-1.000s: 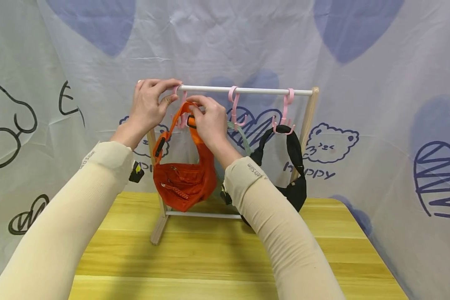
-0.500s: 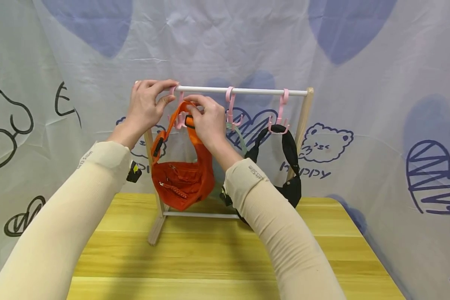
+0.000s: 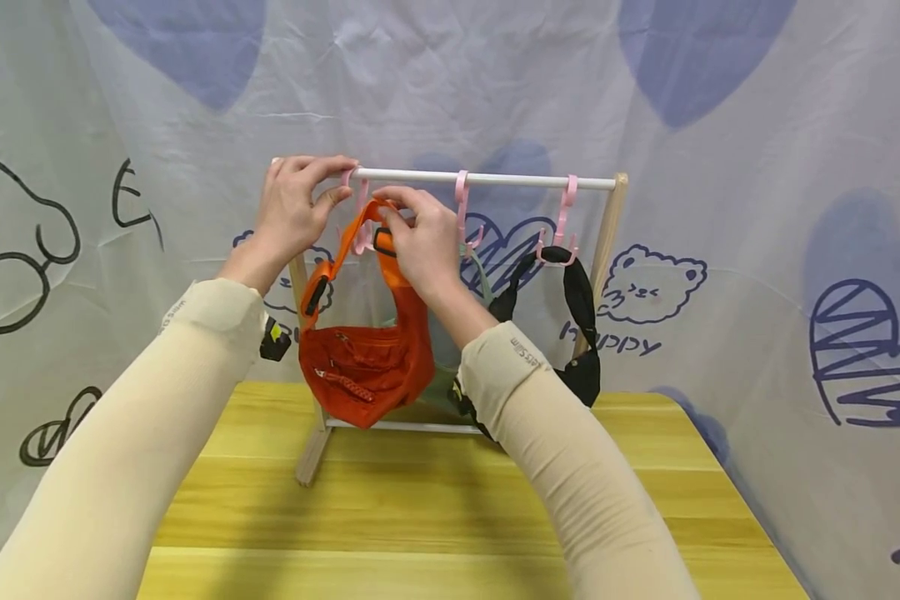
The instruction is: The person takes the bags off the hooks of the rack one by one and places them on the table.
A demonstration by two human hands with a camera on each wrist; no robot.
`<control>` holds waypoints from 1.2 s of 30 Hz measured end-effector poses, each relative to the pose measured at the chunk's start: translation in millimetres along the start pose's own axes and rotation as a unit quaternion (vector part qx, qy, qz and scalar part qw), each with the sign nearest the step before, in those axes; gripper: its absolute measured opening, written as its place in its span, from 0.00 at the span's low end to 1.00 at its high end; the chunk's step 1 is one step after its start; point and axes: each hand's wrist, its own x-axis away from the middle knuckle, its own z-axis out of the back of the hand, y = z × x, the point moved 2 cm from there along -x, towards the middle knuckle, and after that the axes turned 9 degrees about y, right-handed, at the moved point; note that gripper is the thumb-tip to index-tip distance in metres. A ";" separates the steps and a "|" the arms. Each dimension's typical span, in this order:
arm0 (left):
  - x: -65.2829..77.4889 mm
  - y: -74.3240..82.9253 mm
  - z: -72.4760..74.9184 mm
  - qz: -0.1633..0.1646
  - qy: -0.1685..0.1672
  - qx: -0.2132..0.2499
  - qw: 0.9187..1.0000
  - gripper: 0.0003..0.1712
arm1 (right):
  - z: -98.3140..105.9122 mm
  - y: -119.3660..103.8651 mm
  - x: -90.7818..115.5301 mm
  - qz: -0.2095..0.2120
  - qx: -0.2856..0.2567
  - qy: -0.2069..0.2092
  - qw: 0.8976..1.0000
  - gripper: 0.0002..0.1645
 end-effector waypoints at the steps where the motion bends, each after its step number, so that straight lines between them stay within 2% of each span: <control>1: 0.2 0.1 -0.4 0.000 0.000 -0.002 1.000 0.22 | 1.2 0.1 0.5 -0.001 -0.004 0.000 1.000 0.11; 7: 1.7 0.3 -3.3 -0.008 0.000 0.000 1.000 0.23 | 9.6 2.7 5.2 0.001 -0.015 0.009 1.000 0.11; 17: 6.6 -1.9 -4.0 -0.027 -0.014 0.004 1.000 0.31 | 20.0 8.4 12.4 -0.008 -0.036 0.027 0.999 0.10; 24: 19.3 5.9 3.1 -0.053 0.042 0.060 0.996 0.28 | 27.2 10.0 17.0 -0.008 -0.034 0.036 0.999 0.10; 31: 42.7 14.4 10.1 -0.095 0.107 0.131 0.981 0.24 | 33.3 11.5 20.9 -0.017 -0.055 0.042 0.997 0.11; 36: 61.8 17.7 11.9 -0.105 0.121 0.167 0.973 0.23 | 36.0 11.7 23.5 -0.019 -0.071 0.046 0.996 0.11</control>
